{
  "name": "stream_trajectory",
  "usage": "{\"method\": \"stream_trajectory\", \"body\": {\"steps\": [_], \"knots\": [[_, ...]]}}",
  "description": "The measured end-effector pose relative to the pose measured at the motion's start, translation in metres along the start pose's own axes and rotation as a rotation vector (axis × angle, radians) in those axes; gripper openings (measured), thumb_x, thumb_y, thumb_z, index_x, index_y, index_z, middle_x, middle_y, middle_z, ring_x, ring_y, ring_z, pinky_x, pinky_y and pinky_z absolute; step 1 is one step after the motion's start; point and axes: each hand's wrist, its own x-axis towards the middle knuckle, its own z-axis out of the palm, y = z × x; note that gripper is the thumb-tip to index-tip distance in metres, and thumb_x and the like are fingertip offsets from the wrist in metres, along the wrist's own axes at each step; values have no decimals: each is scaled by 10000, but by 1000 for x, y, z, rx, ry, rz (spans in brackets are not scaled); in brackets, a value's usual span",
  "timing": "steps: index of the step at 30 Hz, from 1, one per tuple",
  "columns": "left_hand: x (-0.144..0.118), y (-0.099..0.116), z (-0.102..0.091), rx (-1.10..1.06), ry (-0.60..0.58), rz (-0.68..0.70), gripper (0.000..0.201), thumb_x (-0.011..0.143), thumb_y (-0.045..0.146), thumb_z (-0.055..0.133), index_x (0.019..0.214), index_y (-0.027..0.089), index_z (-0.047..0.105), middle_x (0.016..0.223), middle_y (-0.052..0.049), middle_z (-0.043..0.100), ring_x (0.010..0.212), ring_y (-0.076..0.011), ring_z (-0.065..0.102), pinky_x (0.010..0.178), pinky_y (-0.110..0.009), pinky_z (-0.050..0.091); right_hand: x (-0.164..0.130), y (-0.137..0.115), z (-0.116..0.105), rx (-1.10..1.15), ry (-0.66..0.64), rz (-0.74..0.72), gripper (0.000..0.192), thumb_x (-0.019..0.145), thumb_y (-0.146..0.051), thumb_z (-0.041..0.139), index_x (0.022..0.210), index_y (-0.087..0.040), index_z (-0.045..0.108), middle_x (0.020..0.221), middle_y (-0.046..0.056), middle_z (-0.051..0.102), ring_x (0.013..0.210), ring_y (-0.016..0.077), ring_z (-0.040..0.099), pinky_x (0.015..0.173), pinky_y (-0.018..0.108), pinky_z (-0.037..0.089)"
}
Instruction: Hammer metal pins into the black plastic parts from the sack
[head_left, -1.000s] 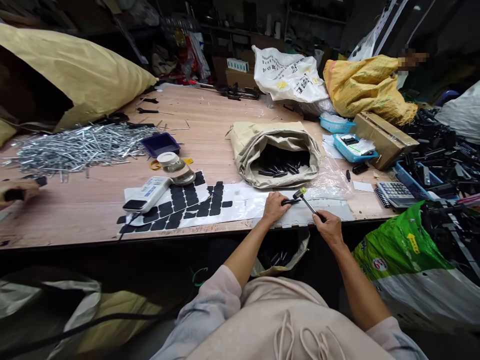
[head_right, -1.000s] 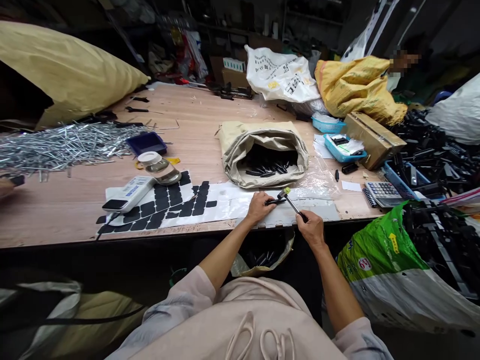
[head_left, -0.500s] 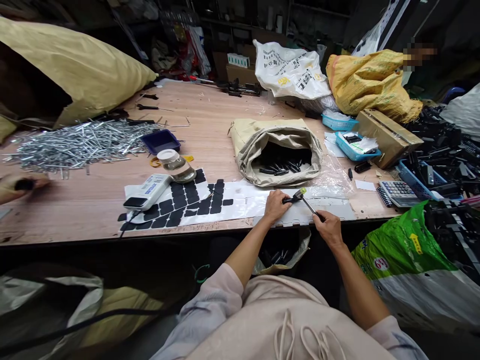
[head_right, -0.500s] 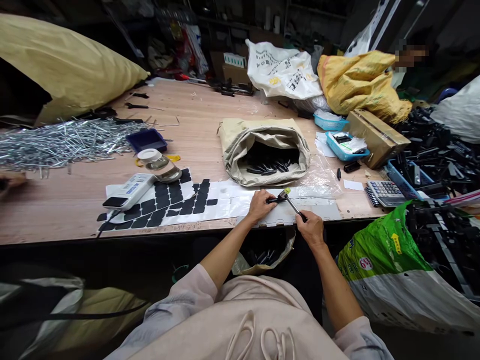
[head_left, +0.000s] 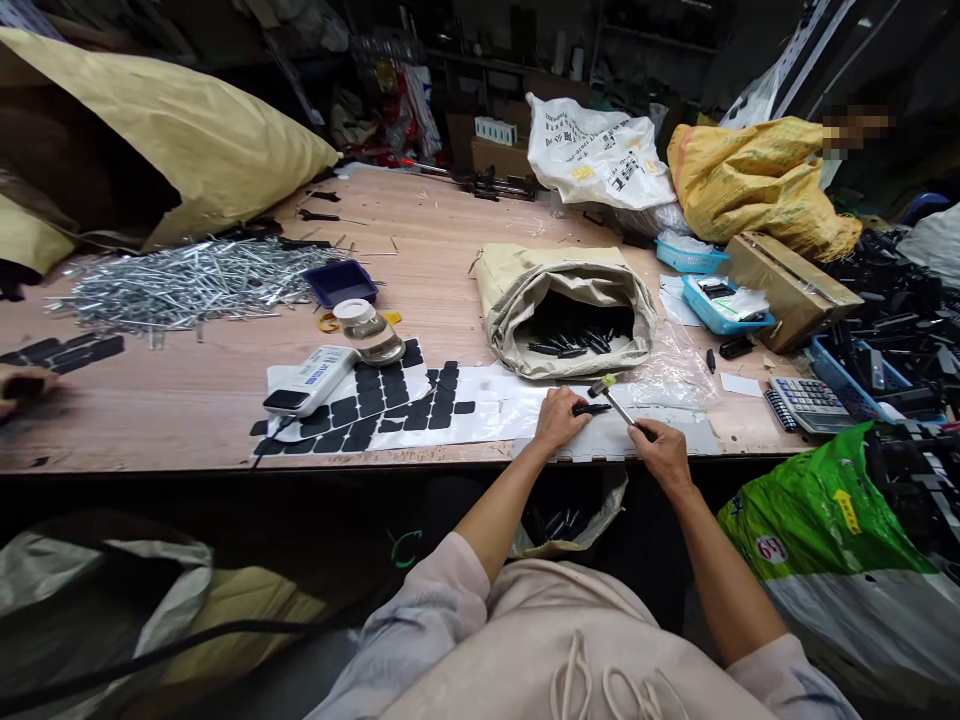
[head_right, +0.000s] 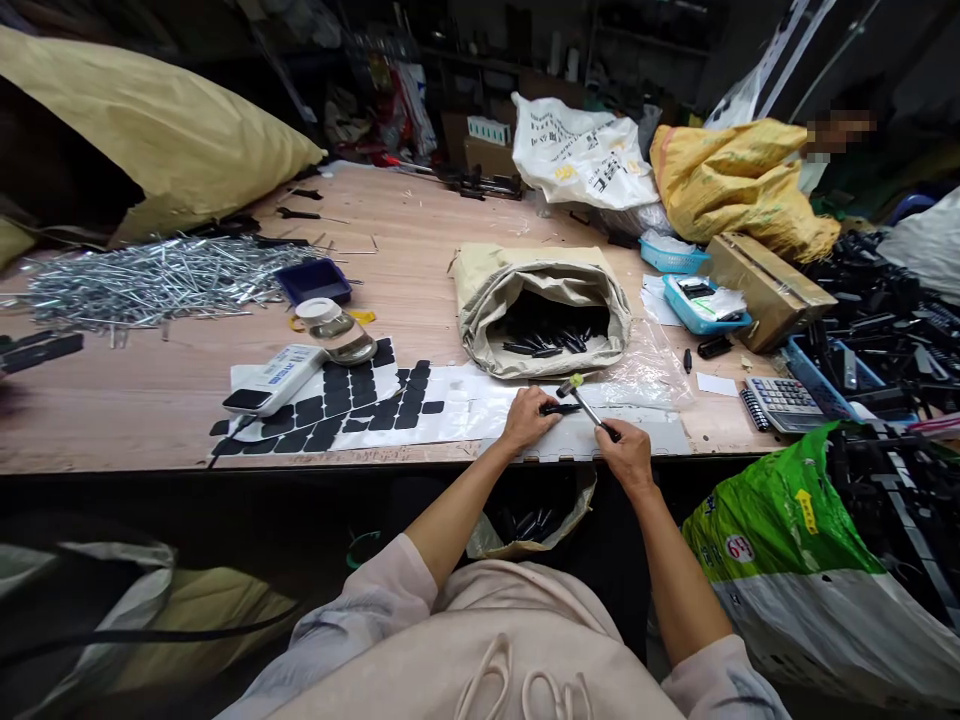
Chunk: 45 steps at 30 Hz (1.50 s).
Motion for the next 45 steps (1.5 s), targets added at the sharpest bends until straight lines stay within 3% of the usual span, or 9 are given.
{"method": "stream_trajectory", "body": {"steps": [6,13,19,24,28,32,36,41,45], "knots": [[-1,-5,3,-10,15,24,164,808,227,781,971,232,762,961,-38,630,984,-234,523,876,-366,456,36,4,6,248,16,277,312,766,-462,660,789,-165,753,590,7,657,437,137,553,425,246,470],[-10,1,-5,-27,91,146,164,816,224,775,980,225,757,938,-46,631,942,-230,531,872,-386,472,42,13,10,480,3,404,238,720,-390,670,707,-154,694,535,-17,595,369,94,475,316,200,394],[-104,5,-18,12,29,464,212,951,358,619,1092,252,736,883,-63,630,840,-207,584,773,-365,497,43,17,10,474,-1,403,244,722,-391,666,727,-149,700,536,-20,593,371,93,483,318,196,404],[-158,-4,-21,143,-269,332,257,954,342,599,1170,290,727,865,-54,679,776,-200,641,705,-337,512,42,17,11,440,-21,380,262,731,-411,661,736,-150,685,548,-13,595,385,99,488,334,201,416],[-110,2,-38,59,-245,274,260,956,372,606,1172,303,733,906,-46,708,809,-187,663,778,-324,527,41,15,11,416,-24,369,276,740,-428,649,729,-153,678,553,-8,593,392,100,488,339,200,417],[0,3,-64,116,101,92,253,980,261,583,1201,237,704,1054,-68,696,995,-207,608,918,-357,490,40,11,11,424,-7,377,257,733,-416,654,693,-162,666,541,-14,586,385,100,486,338,201,414],[87,-14,-74,225,180,-124,270,912,83,634,1172,140,678,1144,-117,641,1108,-245,483,992,-428,404,40,5,11,451,11,407,221,718,-378,655,676,-161,665,530,-17,581,380,98,482,331,200,411],[111,-33,-66,244,149,-204,103,825,44,739,837,128,681,871,-65,602,1056,-233,448,986,-419,358,42,3,11,457,15,428,201,710,-357,649,669,-162,667,523,-14,589,367,94,471,323,199,413],[88,-26,-70,259,237,-130,64,884,167,718,947,160,707,956,-79,622,1059,-253,450,958,-407,373,42,2,10,456,20,437,200,706,-358,642,659,-164,659,527,-7,595,371,96,476,323,197,417]]}}
